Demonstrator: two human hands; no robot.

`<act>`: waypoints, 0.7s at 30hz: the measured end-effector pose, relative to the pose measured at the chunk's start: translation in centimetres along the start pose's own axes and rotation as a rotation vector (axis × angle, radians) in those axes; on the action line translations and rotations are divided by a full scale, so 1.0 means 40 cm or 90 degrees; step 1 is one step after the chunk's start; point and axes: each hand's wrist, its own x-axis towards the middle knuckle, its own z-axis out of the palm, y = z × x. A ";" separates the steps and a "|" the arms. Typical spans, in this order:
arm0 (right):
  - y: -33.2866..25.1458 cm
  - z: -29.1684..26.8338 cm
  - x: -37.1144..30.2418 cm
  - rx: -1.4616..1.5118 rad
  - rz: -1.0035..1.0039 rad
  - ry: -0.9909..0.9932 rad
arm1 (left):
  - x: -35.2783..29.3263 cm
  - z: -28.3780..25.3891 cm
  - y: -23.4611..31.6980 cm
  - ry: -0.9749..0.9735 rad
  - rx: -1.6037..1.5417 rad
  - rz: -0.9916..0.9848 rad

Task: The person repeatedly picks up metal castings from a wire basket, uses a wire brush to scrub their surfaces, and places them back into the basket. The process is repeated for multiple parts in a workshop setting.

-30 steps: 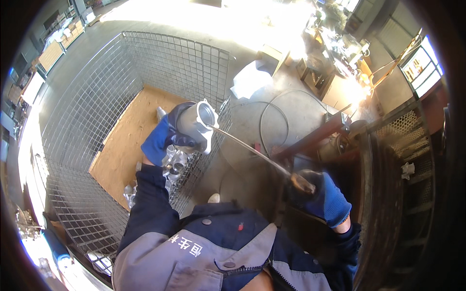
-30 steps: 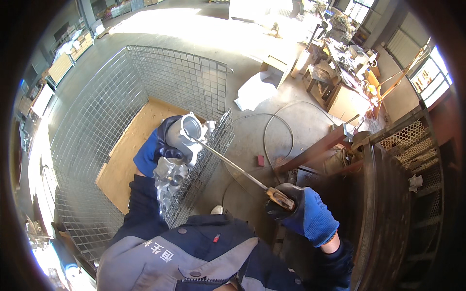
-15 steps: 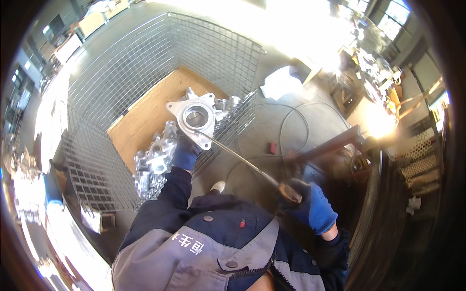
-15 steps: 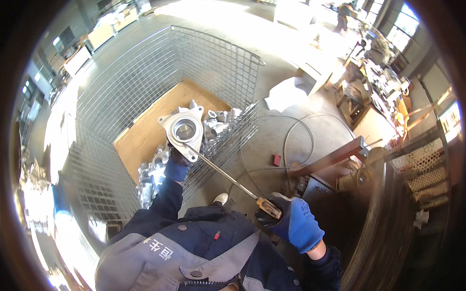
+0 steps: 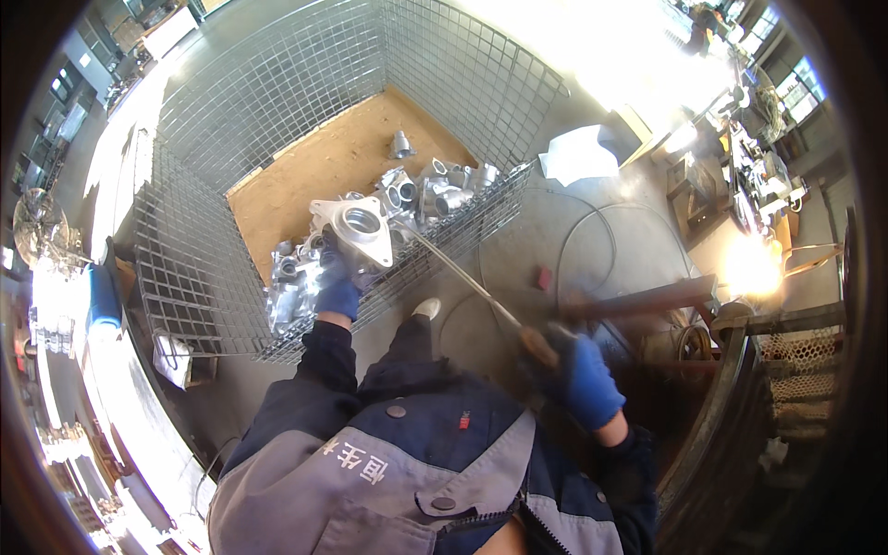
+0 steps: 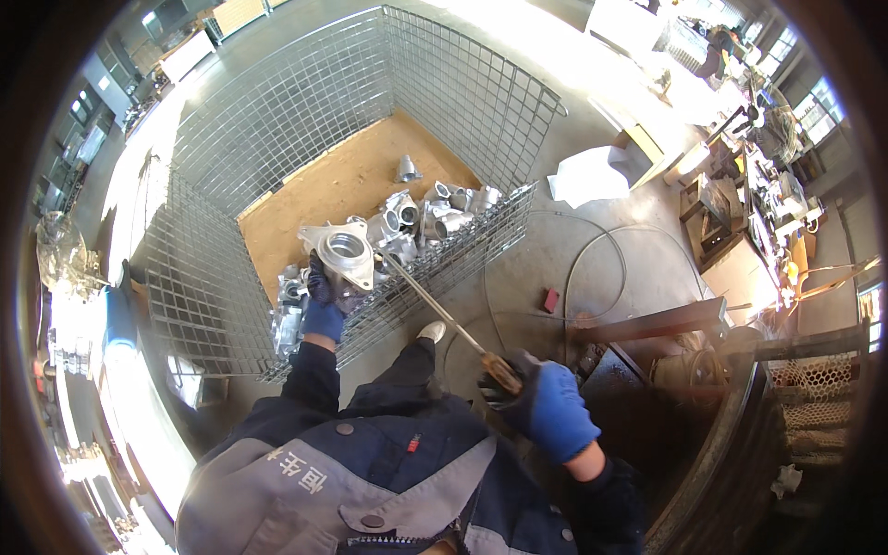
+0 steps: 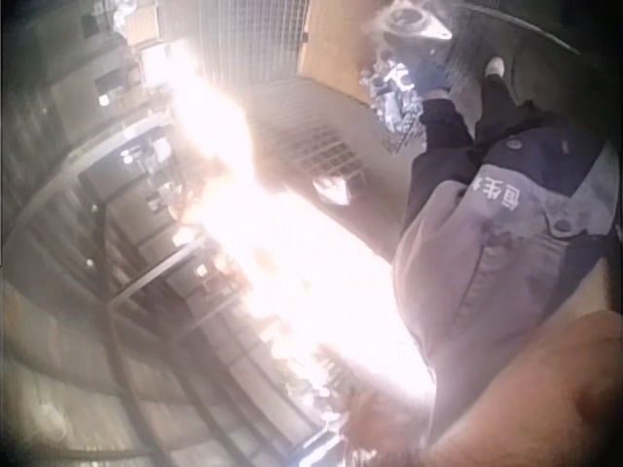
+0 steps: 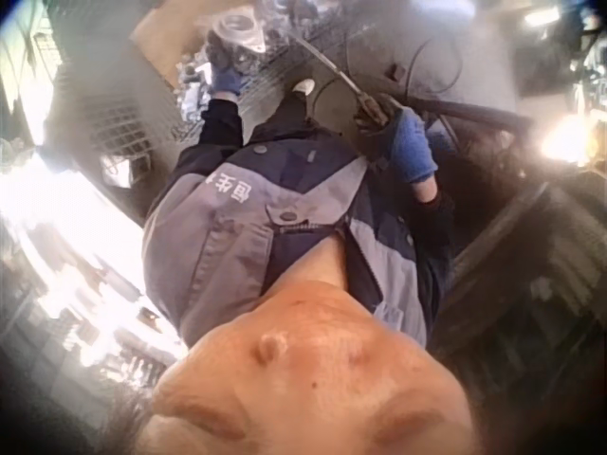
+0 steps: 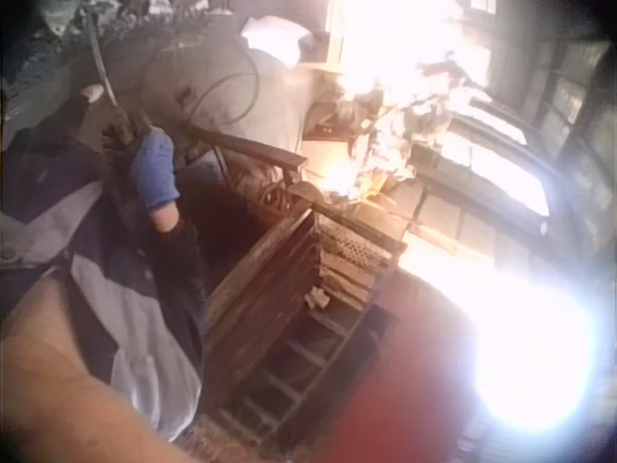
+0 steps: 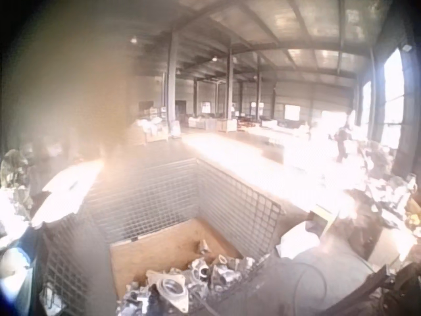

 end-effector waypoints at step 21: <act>0.180 0.101 0.253 0.174 0.349 0.166 | 0.721 0.741 0.141 -0.102 -0.130 -0.288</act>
